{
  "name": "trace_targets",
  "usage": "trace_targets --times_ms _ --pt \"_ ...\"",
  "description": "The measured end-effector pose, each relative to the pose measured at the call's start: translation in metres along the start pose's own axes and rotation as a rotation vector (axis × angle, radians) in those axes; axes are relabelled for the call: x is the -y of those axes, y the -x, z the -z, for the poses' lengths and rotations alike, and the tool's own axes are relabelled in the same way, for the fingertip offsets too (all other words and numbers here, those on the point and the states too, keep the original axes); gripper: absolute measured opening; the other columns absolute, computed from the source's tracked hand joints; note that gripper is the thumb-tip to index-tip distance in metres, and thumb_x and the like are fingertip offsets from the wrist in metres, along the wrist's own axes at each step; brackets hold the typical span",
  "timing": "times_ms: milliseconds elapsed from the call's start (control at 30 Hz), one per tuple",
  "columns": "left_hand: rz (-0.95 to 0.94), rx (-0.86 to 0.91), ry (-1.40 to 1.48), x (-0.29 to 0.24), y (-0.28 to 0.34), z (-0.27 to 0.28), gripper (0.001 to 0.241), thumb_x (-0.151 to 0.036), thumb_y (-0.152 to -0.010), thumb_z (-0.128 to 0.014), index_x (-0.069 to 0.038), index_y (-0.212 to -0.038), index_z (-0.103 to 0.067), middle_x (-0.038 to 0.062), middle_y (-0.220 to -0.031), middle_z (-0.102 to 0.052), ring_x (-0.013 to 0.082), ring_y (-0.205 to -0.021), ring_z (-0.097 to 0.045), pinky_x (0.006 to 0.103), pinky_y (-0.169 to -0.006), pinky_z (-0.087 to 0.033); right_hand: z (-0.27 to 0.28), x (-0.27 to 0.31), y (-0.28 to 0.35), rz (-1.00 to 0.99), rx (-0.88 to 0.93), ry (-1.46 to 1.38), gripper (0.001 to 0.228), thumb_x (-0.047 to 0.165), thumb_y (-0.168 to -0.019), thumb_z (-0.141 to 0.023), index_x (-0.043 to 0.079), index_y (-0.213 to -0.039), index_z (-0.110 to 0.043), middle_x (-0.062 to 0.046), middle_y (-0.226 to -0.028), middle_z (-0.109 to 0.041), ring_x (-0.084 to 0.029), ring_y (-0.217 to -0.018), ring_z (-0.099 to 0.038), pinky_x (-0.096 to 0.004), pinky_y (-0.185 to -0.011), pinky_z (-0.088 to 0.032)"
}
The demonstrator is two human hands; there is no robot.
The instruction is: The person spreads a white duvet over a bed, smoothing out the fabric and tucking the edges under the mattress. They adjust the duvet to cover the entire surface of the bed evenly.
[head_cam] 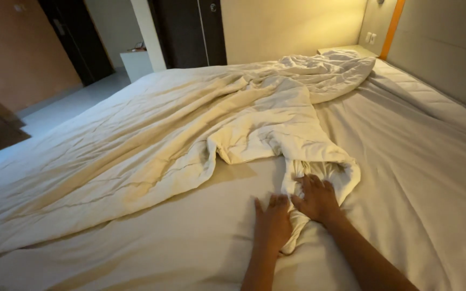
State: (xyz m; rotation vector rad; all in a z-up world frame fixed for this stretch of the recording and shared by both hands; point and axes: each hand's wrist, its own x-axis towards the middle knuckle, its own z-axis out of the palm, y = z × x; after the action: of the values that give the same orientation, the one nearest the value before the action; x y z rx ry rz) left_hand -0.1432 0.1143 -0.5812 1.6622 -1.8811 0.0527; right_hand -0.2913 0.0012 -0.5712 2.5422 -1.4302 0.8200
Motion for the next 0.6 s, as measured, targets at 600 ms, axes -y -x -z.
trace_targets --times_ms 600 --pt "-0.069 0.139 -0.073 -0.069 0.076 0.031 0.062 -0.022 -0.085 -0.062 0.003 -0.141 -0.049 0.02 -0.148 -0.051 0.0352 -0.144 -0.04 0.0731 -0.115 -0.015 0.063 0.018 0.088 -0.015 0.03 -0.097 0.056 0.042 -0.081 -0.062 0.013 -0.128 -0.059 -0.013 -0.126 -0.065 -0.033 -0.12 -0.06 -0.053 -0.099 -0.044"
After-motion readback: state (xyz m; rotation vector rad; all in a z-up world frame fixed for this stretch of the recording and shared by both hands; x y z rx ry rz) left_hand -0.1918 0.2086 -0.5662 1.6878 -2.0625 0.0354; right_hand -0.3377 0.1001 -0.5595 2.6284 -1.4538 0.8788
